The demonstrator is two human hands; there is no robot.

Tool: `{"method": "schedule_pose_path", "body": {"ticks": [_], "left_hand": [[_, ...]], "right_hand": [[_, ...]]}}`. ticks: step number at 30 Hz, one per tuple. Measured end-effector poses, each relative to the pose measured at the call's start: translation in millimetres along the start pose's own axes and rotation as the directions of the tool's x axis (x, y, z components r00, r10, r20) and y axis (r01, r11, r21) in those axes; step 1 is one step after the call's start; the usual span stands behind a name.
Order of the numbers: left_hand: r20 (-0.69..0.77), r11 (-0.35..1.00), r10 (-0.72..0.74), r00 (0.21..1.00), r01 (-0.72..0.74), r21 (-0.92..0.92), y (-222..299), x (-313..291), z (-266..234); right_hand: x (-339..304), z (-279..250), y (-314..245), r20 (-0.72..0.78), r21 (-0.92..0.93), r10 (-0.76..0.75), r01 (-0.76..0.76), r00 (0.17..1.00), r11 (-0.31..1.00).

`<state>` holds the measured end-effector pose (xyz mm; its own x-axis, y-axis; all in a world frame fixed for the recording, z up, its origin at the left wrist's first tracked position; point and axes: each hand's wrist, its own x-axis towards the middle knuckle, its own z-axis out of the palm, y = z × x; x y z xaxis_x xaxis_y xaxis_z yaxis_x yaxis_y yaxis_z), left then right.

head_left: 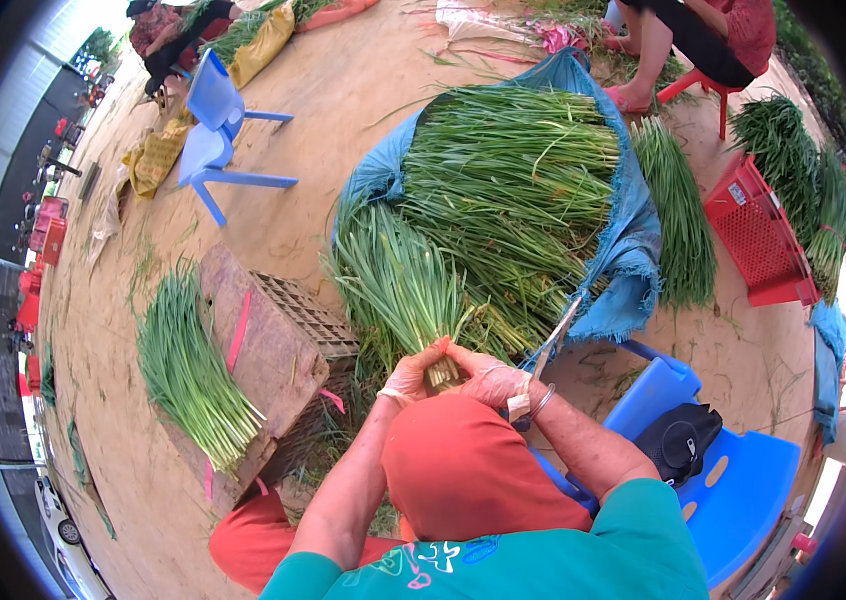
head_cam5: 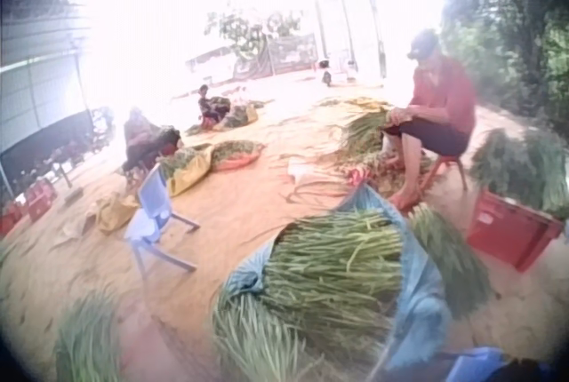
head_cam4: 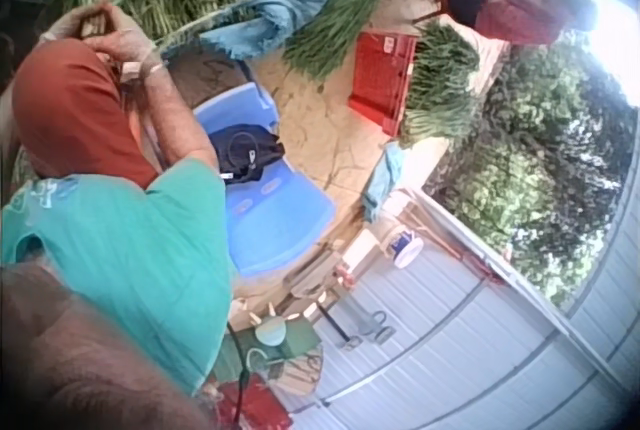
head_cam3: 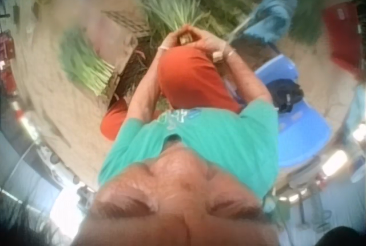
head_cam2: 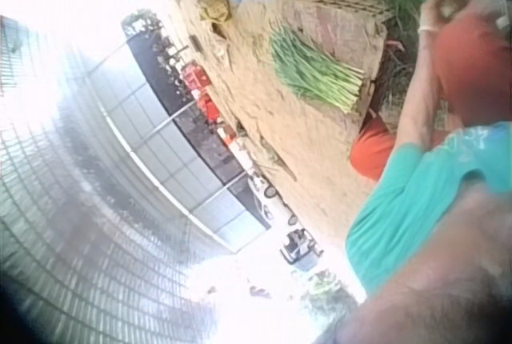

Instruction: The person sorts through a pile of green leaves by hand, removes individual stems, gathers the remaining leaves into a bundle, and ties the bundle with a thin red strip.

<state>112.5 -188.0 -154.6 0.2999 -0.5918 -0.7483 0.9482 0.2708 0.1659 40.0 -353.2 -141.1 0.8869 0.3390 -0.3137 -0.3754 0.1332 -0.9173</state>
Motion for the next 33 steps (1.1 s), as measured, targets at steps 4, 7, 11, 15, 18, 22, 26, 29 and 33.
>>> {"method": "schedule_pose_path", "body": {"ticks": [4,7,11,15,18,22,26,29,33], "left_hand": [[0.015,1.0,0.016,1.0,-0.016,-0.026,7.3,2.4,7.4],[-0.107,0.994,0.056,0.993,-0.065,-0.084,15.7,-8.6,32.2],[-0.045,0.98,0.195,0.98,-0.196,-0.019,45.1,-4.1,1.2],[-0.11,0.976,0.203,0.973,-0.192,0.104,57.5,-26.0,-4.1],[-0.051,0.947,0.245,0.968,-0.228,0.228,54.6,-58.4,-6.4],[0.024,0.825,0.333,0.943,-0.303,0.478,45.4,-110.4,9.8],[0.067,0.506,0.447,0.892,-0.314,0.803,22.7,-143.5,16.2],[0.063,0.14,0.599,0.798,-0.182,0.973,9.6,-154.6,12.2],[0.184,0.164,0.637,0.748,-0.365,0.917,9.9,-158.4,35.0]], "right_hand": [[-29.2,-14.1,-25.4,-0.029,0.429,0.217,-0.184,0.976,0.884],[-41.8,-17.0,-16.6,-0.079,0.408,0.298,-0.242,0.951,0.88],[-43.5,-5.0,20.2,0.256,0.205,0.235,-0.29,0.938,0.935],[-32.0,-22.9,6.8,-0.097,0.101,0.38,-0.371,0.92,0.923],[-12.8,-37.0,-1.3,-0.056,0.589,0.255,-0.174,0.965,0.789],[30.3,-21.9,-1.6,0.128,0.686,0.236,-0.258,0.963,0.681],[51.4,24.5,-26.1,0.295,0.82,0.025,-0.266,0.955,0.507],[52.7,43.0,-40.6,0.269,0.874,-0.038,-0.228,0.962,0.429],[57.5,42.7,-66.2,0.085,0.806,-0.143,0.016,0.986,0.591]]}}
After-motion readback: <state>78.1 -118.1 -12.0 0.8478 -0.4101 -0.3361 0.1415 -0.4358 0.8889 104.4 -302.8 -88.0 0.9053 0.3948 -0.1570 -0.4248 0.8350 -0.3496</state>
